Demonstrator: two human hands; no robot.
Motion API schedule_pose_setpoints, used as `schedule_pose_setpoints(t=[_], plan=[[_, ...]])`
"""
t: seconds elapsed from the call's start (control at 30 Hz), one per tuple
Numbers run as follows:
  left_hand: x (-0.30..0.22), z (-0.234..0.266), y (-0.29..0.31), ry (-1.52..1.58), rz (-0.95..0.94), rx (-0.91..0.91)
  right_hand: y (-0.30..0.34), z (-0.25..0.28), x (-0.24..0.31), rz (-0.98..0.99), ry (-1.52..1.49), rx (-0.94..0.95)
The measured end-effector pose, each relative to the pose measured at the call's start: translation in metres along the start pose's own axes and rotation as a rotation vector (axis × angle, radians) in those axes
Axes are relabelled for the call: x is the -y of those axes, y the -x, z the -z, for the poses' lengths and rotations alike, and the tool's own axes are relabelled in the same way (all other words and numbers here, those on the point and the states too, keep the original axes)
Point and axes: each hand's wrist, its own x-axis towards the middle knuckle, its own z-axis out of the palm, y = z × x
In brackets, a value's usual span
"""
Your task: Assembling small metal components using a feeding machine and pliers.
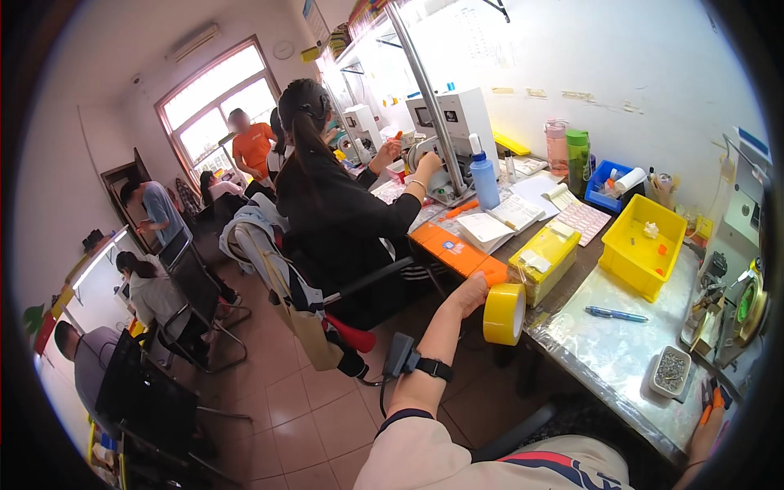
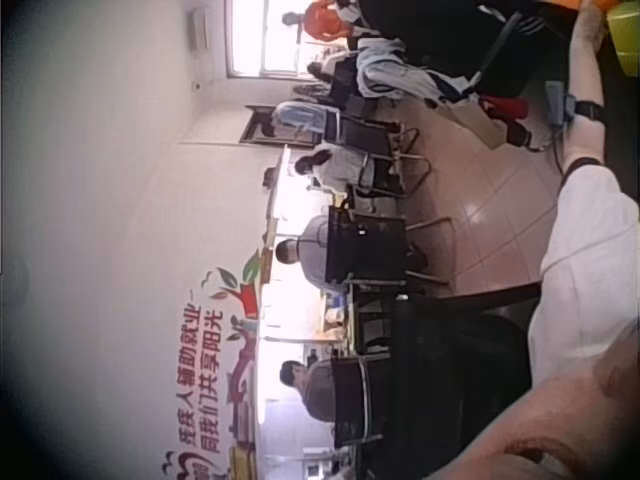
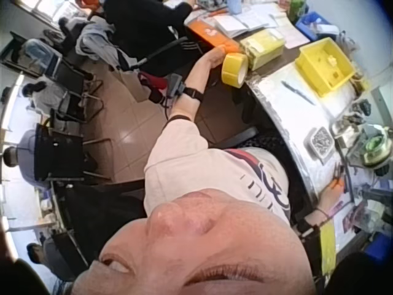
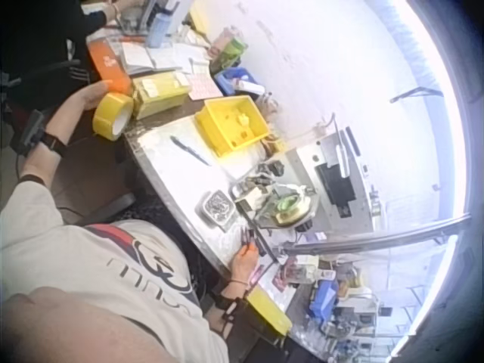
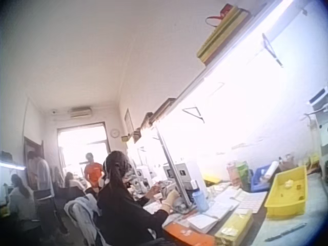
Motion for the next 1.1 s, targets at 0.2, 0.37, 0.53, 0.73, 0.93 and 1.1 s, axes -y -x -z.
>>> schedule_pose_setpoints(t=[0.2, 0.37, 0.53, 0.73, 0.93, 1.1], plan=[[-0.001, -0.004, 0.003, -0.007, 0.011, 0.029, 0.003, -0.003, -0.001, 0.043, 0.249, -0.002], [0.003, -0.009, 0.008, 0.164, -0.012, 0.118, 0.004, 0.000, 0.003, 0.011, 0.046, -0.087], [0.011, -0.002, -0.006, 0.251, -0.090, 0.204, 0.005, 0.006, 0.041, 0.016, -0.676, -0.191], [0.005, 0.010, 0.003, 0.414, 0.207, -0.032, -0.010, 0.023, 0.160, 0.343, -0.629, 0.047], [-0.005, -0.001, -0.014, 0.133, 0.274, 0.140, -0.029, 0.026, 0.258, 0.705, -0.379, 0.130], [0.003, 0.004, -0.010, 0.237, 0.223, 0.261, -0.042, 0.010, 0.307, 0.815, -0.469, 0.234]])
